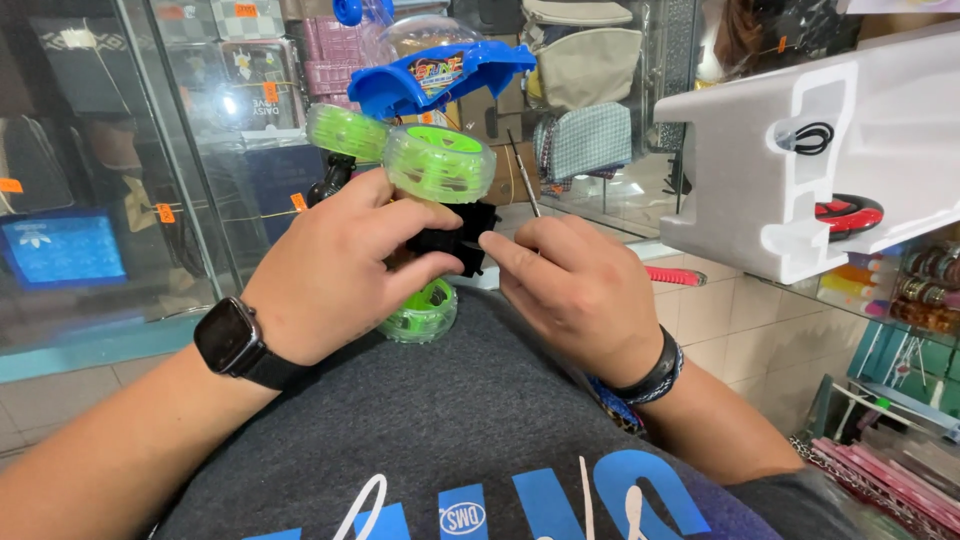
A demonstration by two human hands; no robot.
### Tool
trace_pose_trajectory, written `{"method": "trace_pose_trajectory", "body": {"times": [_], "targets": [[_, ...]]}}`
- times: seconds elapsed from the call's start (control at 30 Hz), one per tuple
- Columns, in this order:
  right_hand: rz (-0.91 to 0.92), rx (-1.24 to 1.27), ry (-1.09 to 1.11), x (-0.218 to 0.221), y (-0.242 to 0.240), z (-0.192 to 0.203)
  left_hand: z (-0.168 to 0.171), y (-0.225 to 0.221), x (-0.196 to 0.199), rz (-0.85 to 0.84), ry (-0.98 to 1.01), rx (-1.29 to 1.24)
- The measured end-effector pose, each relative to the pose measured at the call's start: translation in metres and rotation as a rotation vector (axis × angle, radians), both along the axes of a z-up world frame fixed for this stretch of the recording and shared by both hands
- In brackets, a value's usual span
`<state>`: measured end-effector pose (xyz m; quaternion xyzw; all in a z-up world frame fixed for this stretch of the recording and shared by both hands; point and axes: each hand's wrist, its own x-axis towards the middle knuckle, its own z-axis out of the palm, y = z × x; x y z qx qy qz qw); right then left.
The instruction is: A person uses a small screwdriver to assemble a blue and green toy stunt car on a glass display counter.
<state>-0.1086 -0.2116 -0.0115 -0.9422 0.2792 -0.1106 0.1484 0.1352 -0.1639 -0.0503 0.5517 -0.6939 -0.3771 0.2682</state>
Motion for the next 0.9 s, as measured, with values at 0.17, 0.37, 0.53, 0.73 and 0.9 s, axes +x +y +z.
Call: {"method": "trace_pose_trajectory", "body": {"times": [0.17, 0.37, 0.53, 0.73, 0.9], "targets": [[-0.01, -0.019, 0.02, 0.002, 0.003, 0.002, 0.001, 0.0, -0.001, 0.012, -0.018, -0.01], [-0.064, -0.072, 0.083, 0.004, 0.008, 0.0, 0.0, -0.001, -0.003, -0.007, -0.043, 0.003], [-0.057, -0.084, 0.077, 0.007, 0.011, -0.002, -0.003, 0.0, -0.002, 0.014, -0.046, 0.022], [-0.11, 0.225, -0.058, 0.008, -0.001, -0.019, -0.006, 0.0, 0.0, -0.001, -0.048, 0.053], [0.007, 0.019, 0.039, 0.007, -0.006, -0.019, -0.009, 0.0, -0.001, 0.01, -0.049, 0.029]]}}
